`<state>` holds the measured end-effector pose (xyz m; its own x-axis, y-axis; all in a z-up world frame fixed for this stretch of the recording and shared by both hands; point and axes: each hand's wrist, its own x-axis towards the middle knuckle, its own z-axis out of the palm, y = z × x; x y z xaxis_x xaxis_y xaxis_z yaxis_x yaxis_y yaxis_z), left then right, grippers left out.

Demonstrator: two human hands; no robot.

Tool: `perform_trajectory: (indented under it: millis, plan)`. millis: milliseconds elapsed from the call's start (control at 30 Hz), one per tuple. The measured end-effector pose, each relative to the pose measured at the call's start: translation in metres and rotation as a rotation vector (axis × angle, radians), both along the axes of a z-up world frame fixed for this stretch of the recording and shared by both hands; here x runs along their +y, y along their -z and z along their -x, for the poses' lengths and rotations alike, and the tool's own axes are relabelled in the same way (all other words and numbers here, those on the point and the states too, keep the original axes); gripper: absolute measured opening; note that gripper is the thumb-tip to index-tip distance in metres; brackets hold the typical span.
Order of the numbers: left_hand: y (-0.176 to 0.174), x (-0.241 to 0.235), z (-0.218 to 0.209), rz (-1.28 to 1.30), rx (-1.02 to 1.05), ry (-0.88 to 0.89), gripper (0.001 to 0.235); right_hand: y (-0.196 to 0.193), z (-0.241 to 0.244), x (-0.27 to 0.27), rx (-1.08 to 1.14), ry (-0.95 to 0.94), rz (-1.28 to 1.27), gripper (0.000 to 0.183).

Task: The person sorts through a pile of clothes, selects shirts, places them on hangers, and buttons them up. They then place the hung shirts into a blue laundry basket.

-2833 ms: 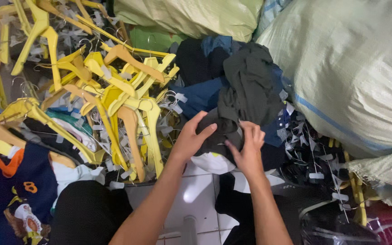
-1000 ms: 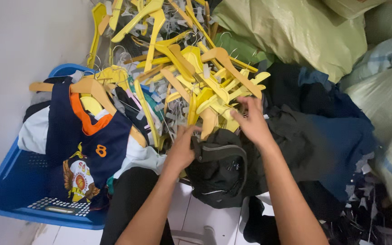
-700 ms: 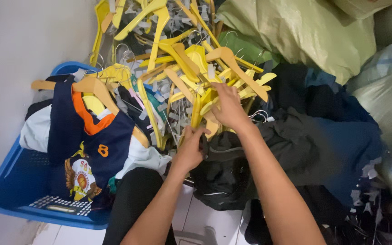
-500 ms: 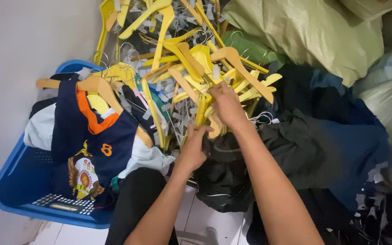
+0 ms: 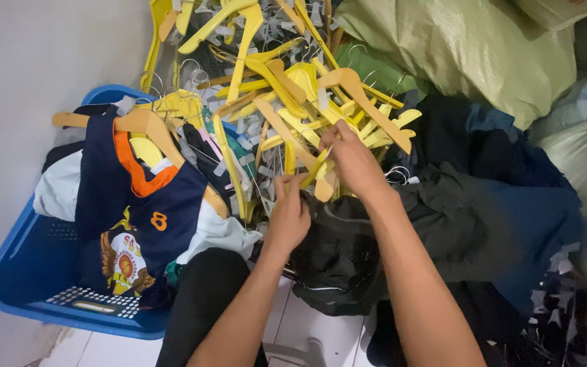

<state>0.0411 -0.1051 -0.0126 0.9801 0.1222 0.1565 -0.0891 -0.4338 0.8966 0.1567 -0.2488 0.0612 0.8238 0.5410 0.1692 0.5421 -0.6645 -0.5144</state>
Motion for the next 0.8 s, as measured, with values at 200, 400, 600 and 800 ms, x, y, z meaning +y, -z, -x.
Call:
perform_trajectory:
  millis: [200, 400, 600, 800]
  plan:
    - [0.001, 0.004, -0.004, 0.143, -0.034, 0.019, 0.057, -0.017, 0.003, -0.019, 0.0, -0.025, 0.007, 0.037]
    - [-0.002, 0.007, -0.002, 0.172, 0.091, 0.038, 0.054, -0.043, 0.009, -0.042, -0.034, 0.044, -0.124, 0.029]
    - [0.001, 0.006, -0.002, 0.17, -0.025, 0.078, 0.057, -0.068, 0.032, -0.056, -0.032, 0.158, -0.154, 0.03]
    - [-0.012, 0.004, 0.004, 0.108, -0.078, 0.129, 0.066, -0.074, 0.073, -0.077, -0.198, 0.29, -0.251, 0.025]
